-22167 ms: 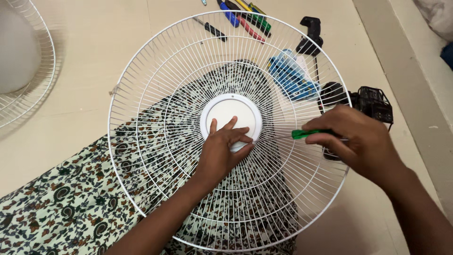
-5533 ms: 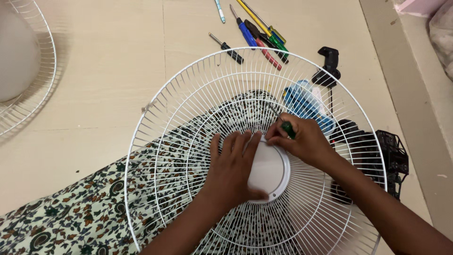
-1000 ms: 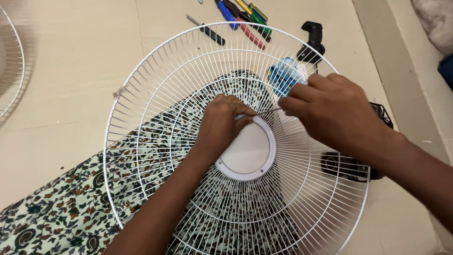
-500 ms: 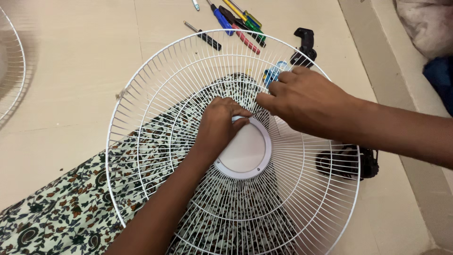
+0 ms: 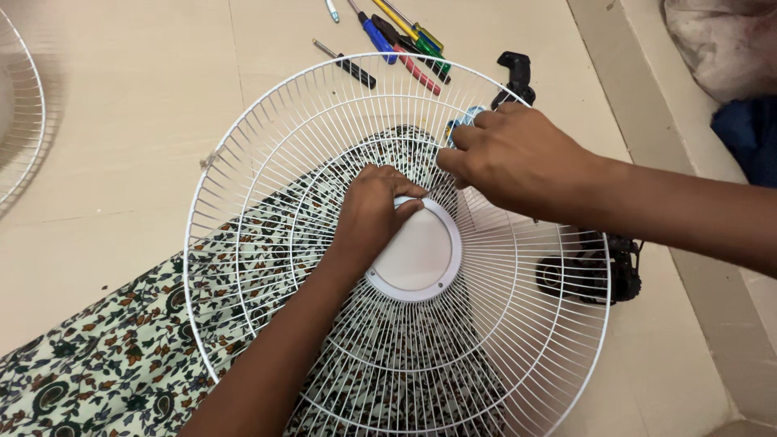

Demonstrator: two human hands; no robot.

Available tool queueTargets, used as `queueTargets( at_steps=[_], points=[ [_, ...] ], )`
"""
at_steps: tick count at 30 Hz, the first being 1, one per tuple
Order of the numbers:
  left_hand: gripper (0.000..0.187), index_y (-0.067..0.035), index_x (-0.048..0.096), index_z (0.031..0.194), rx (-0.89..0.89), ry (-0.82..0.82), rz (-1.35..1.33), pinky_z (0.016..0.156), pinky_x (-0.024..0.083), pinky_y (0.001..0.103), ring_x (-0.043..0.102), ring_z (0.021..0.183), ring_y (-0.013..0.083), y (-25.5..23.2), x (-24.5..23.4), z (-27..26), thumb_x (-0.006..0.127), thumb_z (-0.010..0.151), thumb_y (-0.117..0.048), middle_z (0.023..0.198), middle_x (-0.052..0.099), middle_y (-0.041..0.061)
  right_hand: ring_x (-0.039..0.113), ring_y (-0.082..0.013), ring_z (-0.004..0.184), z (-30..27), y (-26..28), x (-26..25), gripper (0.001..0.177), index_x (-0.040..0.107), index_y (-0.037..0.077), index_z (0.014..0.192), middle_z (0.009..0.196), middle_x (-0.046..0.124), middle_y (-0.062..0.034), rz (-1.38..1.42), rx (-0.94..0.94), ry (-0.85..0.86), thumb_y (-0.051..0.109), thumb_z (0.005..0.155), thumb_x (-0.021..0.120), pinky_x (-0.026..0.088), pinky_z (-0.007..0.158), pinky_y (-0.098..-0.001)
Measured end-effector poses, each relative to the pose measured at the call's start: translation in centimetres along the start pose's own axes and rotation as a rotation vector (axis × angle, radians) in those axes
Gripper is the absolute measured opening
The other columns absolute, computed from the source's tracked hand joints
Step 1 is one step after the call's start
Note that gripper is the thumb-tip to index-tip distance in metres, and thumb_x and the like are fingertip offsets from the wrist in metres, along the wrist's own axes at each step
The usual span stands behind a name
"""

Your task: The person secures the front grill of an electric fan by tightening screws around the central hub using a green screwdriver. They rotate the grill to access each screw and finish by lifting the assembled grill.

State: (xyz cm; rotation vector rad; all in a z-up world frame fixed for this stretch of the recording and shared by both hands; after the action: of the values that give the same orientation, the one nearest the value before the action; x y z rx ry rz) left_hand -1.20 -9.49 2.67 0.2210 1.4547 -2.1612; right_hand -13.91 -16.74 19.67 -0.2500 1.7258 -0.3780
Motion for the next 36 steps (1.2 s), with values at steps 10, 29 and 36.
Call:
queueTargets(
  at_steps=[10, 29, 36],
  points=[
    [0.023, -0.013, 0.082, 0.097, -0.092, 0.055, 0.014, 0.093, 0.049, 0.04, 0.063, 0.099, 0.0278, -0.2, -0.4, -0.1, 0.086, 0.074, -0.015, 0.097, 0.076, 0.006, 0.071, -0.0296, 0.07, 0.3, 0.5, 0.5, 0.036, 0.061, -0.001, 0.11, 0.083, 0.069, -0.012, 0.104, 0.115, 0.266, 0.019, 0.081, 0.071, 0.056, 0.059, -0.0421],
    [0.032, -0.014, 0.08, 0.1, -0.093, 0.067, 0.079, 0.094, 0.047, 0.043, 0.062, 0.099, 0.0302, 0.0, -0.4, -0.3, 0.087, 0.069, -0.015, 0.096, 0.072, 0.008, 0.073, -0.0332, 0.069, 1.9, 0.2, 2.3, 0.042, 0.06, -0.001, 0.121, 0.075, 0.072, -0.014, 0.115, 0.151, 0.321, 0.016, 0.083, 0.07, 0.057, 0.058, -0.0452],
    [0.027, -0.014, 0.078, 0.096, -0.089, 0.066, 0.08, 0.093, 0.047, 0.043, 0.06, 0.097, 0.0296, 0.4, -0.1, -0.5, 0.087, 0.071, -0.016, 0.094, 0.07, 0.007, 0.073, -0.0336, 0.084, 2.7, -0.1, 1.9, 0.018, 0.071, 0.006, 0.092, 0.08, 0.075, -0.0135, 0.063, 0.012, 0.233, 0.02, 0.081, 0.074, 0.058, 0.069, -0.0491]
  ],
)
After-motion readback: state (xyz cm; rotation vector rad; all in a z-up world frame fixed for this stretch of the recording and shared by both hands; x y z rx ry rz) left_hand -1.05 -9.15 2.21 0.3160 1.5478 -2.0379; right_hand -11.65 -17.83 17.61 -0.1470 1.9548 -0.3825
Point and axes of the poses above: each hand's wrist, its own z-axis towards the middle knuckle, its own x-axis out of the palm, y = z × x, the point moved 2 cm from there along z, towards the middle knuckle
